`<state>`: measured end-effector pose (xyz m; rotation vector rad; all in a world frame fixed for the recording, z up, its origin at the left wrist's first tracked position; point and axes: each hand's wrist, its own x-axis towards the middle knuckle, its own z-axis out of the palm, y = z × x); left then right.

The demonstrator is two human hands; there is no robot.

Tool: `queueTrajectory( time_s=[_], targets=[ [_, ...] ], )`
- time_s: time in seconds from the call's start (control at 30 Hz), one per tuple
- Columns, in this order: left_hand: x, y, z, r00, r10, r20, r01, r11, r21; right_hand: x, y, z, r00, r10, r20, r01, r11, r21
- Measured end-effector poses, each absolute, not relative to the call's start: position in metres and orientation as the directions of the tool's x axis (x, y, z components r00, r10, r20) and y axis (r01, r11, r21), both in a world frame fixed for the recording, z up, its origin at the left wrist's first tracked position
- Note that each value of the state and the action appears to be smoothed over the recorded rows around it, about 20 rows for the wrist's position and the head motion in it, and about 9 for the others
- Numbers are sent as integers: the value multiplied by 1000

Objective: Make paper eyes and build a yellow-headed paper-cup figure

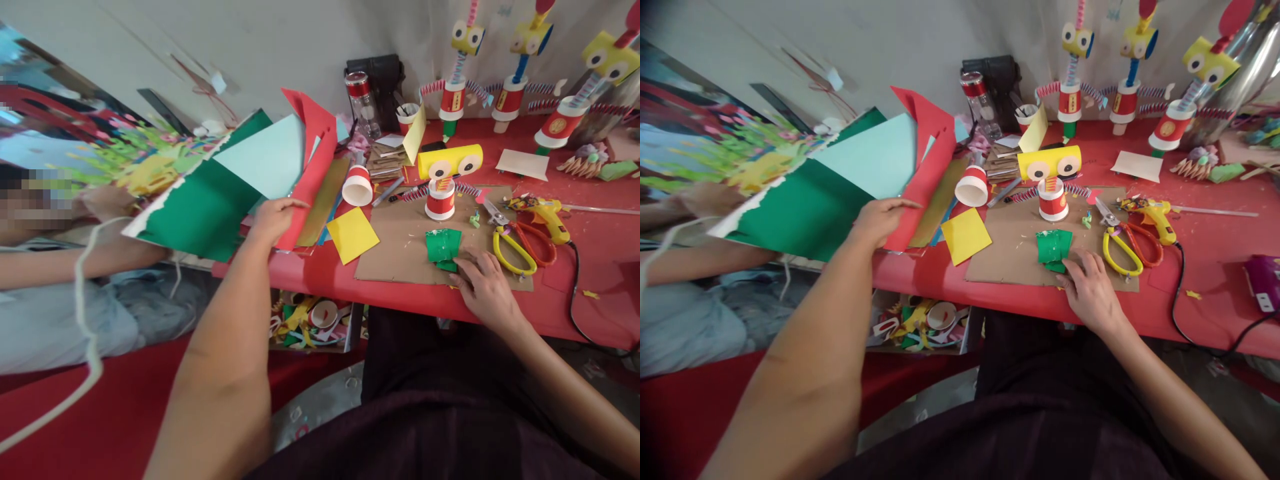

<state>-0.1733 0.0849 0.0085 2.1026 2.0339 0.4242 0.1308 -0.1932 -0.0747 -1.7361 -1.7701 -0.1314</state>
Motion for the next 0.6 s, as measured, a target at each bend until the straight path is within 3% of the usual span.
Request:
queueTrajectory(
  time_s=[0.33,0.6],
  targets=[
    [-117,76,-11,12,999,-35,1000,-13,-20,131,-193,-74,71,870,488,929,120,-349],
    [-143,91,5,2,999,-42,985,5,172,131,-193,-75,67,860,505,934,124,-336]
  ],
)
